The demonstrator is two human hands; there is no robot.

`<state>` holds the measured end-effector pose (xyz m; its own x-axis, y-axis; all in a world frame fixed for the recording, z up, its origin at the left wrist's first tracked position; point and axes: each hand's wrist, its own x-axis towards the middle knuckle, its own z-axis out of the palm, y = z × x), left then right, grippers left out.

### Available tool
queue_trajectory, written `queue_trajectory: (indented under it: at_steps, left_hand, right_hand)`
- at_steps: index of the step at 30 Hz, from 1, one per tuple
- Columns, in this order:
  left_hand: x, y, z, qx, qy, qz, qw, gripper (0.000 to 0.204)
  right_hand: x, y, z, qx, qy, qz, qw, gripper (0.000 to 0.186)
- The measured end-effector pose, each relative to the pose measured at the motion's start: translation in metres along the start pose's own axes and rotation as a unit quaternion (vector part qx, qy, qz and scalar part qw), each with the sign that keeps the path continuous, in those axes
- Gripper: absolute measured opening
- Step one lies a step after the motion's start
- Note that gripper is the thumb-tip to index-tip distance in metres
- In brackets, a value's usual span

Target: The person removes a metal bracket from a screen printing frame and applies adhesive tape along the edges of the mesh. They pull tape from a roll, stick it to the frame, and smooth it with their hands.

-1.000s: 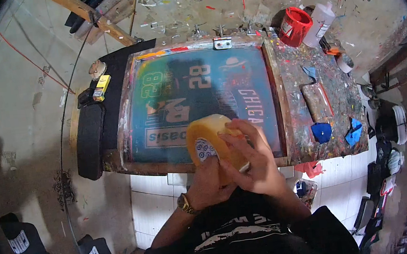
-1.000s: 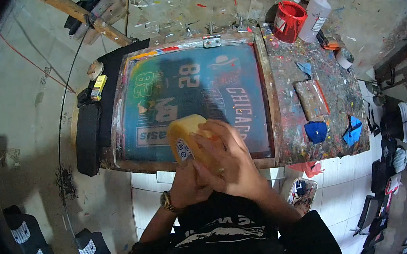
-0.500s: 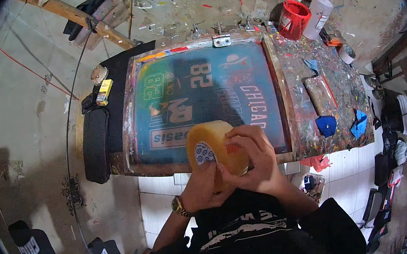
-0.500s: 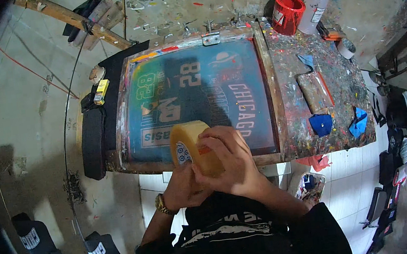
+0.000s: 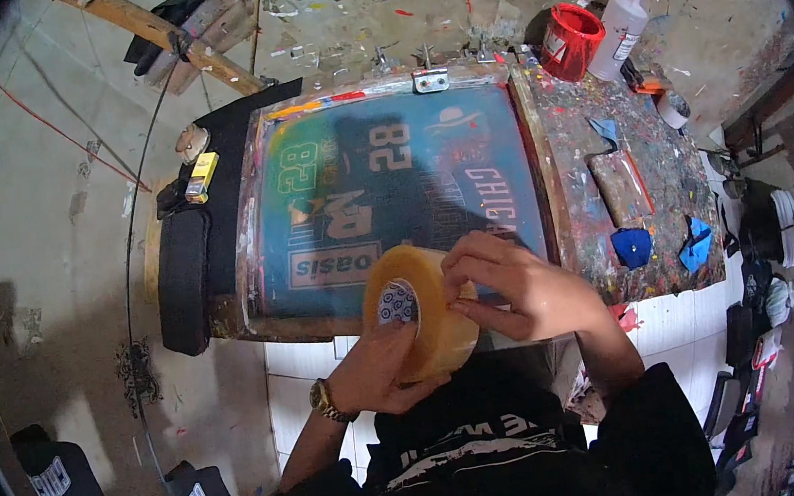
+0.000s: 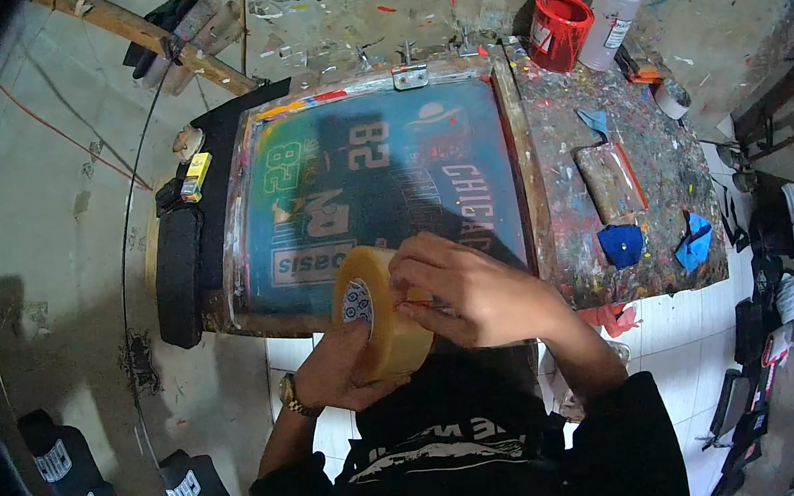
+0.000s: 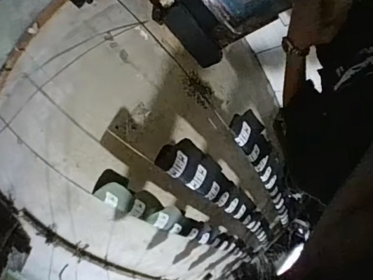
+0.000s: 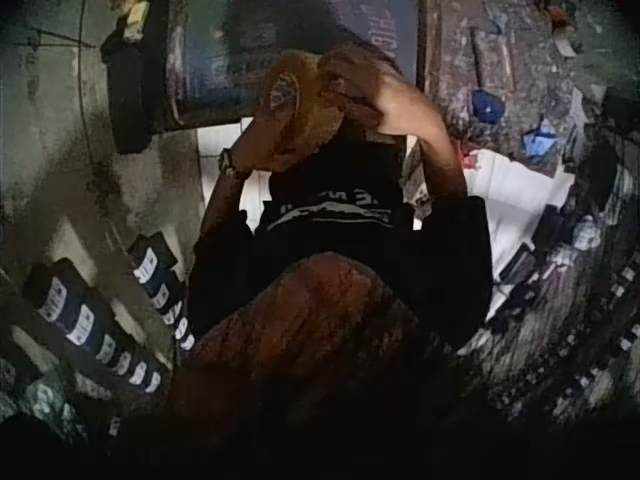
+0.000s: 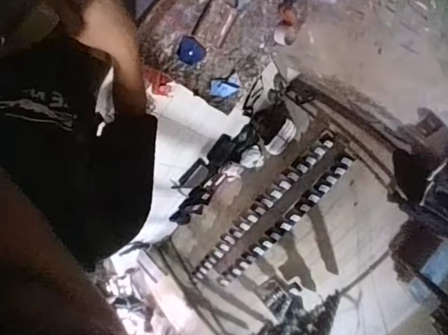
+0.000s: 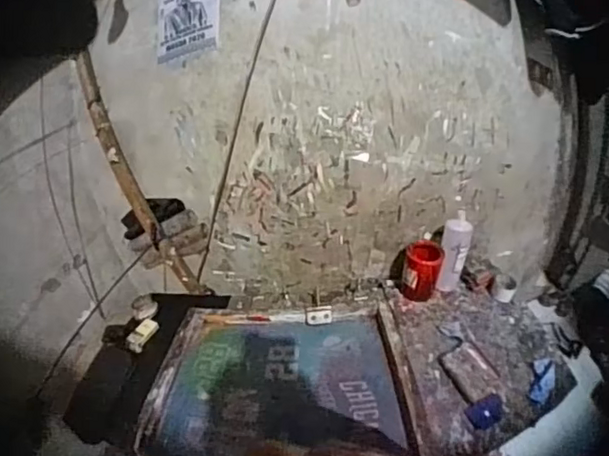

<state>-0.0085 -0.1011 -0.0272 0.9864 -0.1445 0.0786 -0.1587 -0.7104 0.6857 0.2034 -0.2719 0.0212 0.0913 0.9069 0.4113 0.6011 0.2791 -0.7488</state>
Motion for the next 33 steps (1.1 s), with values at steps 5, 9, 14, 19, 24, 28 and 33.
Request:
queue_trajectory:
  at_steps: [5,9,14,19,24,28,33]
  left_hand:
    - [0.001,-0.006,-0.015,-0.037,-0.014,-0.006,0.999,0.064]
    - [0.002,-0.004,-0.031,-0.024,-0.057,-0.031,0.998,0.063]
    - [0.007,-0.002,-0.043,-0.004,-0.078,0.008,0.997,0.065]
    - [0.006,0.001,-0.051,0.004,-0.055,0.031,0.998,0.063]
    - [0.004,0.007,-0.065,-0.024,-0.110,-0.060,0.992,0.062]
    - [0.005,0.004,-0.082,-0.044,-0.064,-0.072,0.994,0.059]
    - [0.010,0.010,-0.109,-0.003,-0.024,-0.143,0.989,0.064]
  right_hand:
    - [-0.005,-0.005,0.007,-0.044,0.016,-0.011,0.999,0.022]
    - [-0.010,-0.005,0.017,0.009,0.056,0.045,0.997,0.024]
    - [-0.016,0.004,0.026,0.094,0.103,0.090,0.986,0.031]
    - [-0.017,0.013,0.032,0.120,0.112,0.111,0.980,0.025]
    - [-0.019,0.005,0.044,0.093,0.157,0.132,0.974,0.015]
    - [-0.032,-0.006,0.044,0.136,0.188,0.178,0.956,0.011]
    - [-0.037,-0.023,0.030,0.198,0.222,0.162,0.941,0.011]
